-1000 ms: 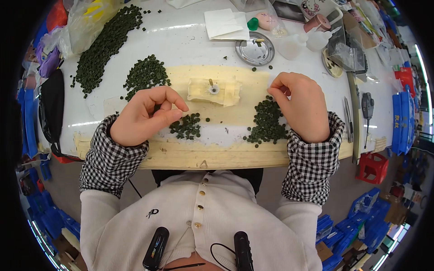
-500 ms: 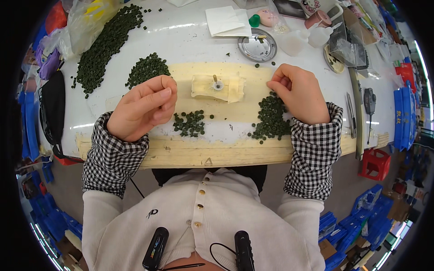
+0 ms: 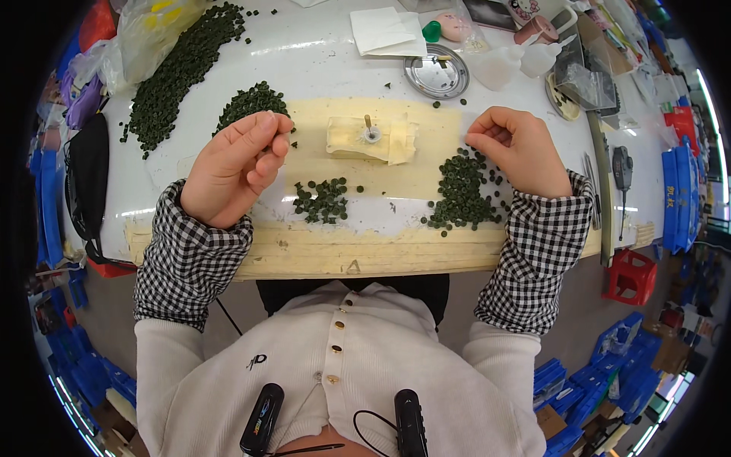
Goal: Assembling small green plastic pieces by hand on a workbench.
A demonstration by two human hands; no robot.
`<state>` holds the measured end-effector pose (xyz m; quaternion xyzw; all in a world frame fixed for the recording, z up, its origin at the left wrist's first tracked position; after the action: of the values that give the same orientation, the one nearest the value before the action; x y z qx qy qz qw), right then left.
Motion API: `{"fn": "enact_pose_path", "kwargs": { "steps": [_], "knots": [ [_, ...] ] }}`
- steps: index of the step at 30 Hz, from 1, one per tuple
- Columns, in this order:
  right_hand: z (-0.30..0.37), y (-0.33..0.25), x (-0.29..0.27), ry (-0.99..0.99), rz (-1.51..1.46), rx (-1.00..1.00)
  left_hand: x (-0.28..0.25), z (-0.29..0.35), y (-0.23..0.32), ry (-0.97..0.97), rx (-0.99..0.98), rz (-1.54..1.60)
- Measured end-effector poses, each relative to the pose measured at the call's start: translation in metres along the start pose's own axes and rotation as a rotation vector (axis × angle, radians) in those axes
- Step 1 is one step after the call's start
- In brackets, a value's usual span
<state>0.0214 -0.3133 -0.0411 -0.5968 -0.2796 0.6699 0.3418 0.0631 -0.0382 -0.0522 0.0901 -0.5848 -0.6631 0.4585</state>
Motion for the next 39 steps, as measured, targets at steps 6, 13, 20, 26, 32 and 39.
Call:
{"fn": "enact_pose_path", "kwargs": {
  "steps": [6,13,20,26,32,39],
  "knots": [
    [-0.001,-0.002,0.006,-0.023,0.051,0.029,0.001,-0.001,-0.009,0.077,-0.053,-0.025],
    [-0.002,-0.012,0.006,0.058,0.103,-0.075,0.005,-0.002,-0.010,0.071,-0.042,-0.012],
    [-0.003,-0.034,0.018,0.115,0.268,-0.275,0.013,-0.002,-0.017,0.022,-0.088,0.055],
    [-0.004,-0.036,0.018,0.184,0.355,-0.320,0.018,0.000,-0.016,0.001,-0.078,0.045],
    [0.007,-0.045,-0.005,0.287,-0.070,-0.257,0.031,0.002,-0.017,-0.131,-0.063,0.047],
    [0.042,-0.120,-0.012,0.287,-0.217,-0.443,0.053,0.003,0.006,-0.166,-0.015,-0.007]
  ]
}}
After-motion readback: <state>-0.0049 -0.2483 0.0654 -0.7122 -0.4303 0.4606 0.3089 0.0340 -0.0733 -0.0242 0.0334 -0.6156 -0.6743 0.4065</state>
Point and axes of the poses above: each hand's wrist, its own z-axis away from the middle knuckle, its own x-axis out of the palm, y = z × x, the point moved 9 cm from there along -z, towards the middle knuckle, and after that the axes turned 9 degrees about -z, right-handed, at the moved point
